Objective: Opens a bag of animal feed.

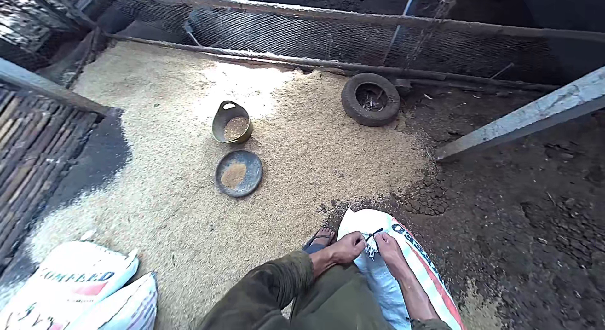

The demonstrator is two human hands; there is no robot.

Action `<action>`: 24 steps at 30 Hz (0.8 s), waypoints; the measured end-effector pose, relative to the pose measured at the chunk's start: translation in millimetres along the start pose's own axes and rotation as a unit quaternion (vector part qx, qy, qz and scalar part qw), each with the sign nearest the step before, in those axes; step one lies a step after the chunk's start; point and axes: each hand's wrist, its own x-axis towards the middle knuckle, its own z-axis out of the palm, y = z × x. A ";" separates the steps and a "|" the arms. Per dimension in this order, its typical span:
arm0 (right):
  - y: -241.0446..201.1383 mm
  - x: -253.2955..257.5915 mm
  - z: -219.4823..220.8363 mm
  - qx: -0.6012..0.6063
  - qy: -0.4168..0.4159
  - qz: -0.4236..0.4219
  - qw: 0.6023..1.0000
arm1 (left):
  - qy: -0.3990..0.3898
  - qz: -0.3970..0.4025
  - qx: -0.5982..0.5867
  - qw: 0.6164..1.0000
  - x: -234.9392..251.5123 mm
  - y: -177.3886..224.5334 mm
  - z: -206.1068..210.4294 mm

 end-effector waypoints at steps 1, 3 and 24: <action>0.7 -0.9 1.0 -0.010 0.000 -0.001 1.000 | 0.026 -0.018 -0.050 0.998 2.5 -4.4 4.0; 1.9 -2.7 1.1 -0.051 -0.004 -0.013 0.999 | 0.075 -0.066 -0.150 0.984 11.6 -5.3 10.1; 2.6 -32.1 11.5 0.298 0.023 0.064 0.952 | -0.030 0.073 -0.259 0.963 -42.0 -0.3 -7.2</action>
